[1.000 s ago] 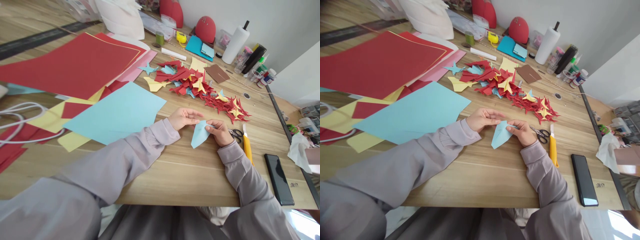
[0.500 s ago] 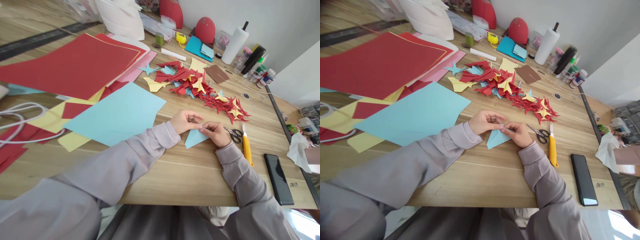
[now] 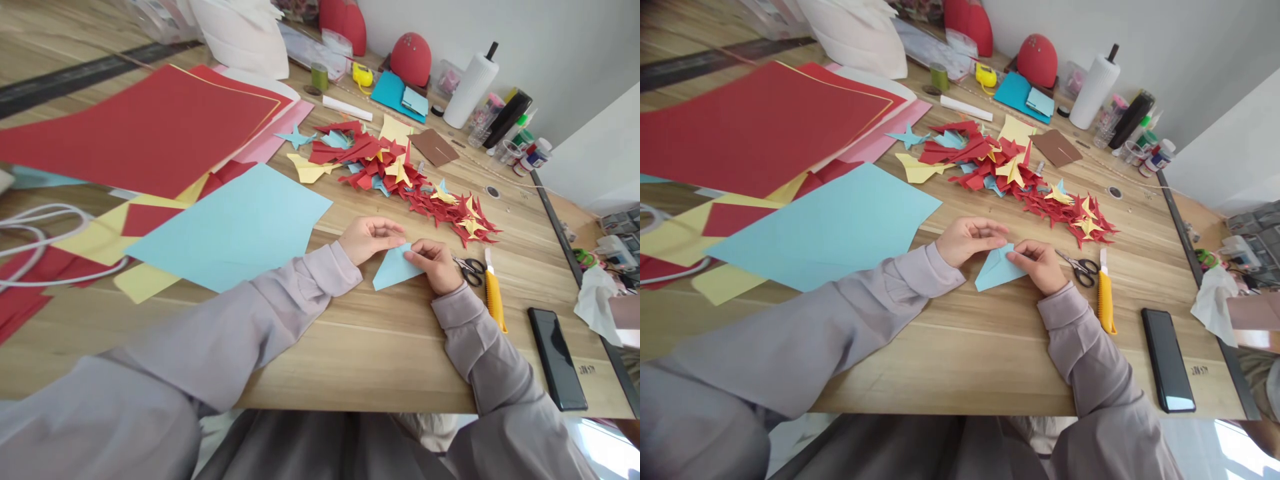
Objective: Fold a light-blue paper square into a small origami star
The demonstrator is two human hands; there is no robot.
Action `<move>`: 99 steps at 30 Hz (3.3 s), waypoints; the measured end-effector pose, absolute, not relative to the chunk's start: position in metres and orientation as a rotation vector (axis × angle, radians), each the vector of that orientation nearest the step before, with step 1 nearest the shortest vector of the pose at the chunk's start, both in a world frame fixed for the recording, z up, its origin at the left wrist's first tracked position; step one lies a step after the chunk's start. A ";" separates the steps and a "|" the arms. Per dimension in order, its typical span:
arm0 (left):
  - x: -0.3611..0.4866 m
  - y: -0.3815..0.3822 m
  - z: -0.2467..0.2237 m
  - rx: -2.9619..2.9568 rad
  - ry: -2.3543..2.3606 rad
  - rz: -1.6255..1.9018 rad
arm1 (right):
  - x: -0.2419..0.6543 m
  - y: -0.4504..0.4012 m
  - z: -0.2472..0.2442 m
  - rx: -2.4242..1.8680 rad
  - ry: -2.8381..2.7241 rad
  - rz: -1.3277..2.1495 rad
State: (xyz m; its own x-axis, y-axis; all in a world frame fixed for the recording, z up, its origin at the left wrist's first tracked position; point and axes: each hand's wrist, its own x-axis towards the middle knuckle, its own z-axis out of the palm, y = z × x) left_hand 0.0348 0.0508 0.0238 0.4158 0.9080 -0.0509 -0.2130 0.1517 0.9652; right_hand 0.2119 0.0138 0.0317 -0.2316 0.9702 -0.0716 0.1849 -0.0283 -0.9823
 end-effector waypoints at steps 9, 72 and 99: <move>0.035 0.051 0.022 1.212 0.782 0.934 | 0.208 0.013 0.035 -1.276 -1.450 1.327; 0.034 0.050 0.026 1.075 0.745 0.947 | 0.206 0.015 0.031 -1.251 -1.528 1.360; 0.035 0.053 0.025 0.972 0.813 1.012 | 0.209 0.015 0.029 -1.270 -1.627 1.220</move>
State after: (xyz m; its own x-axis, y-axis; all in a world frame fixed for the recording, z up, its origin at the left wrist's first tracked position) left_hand 0.0348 0.0526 0.0248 0.3266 0.9390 -0.1081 -0.3072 0.2136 0.9274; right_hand 0.2085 0.0153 0.0288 -0.2491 0.9684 -0.0084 0.2795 0.0636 -0.9580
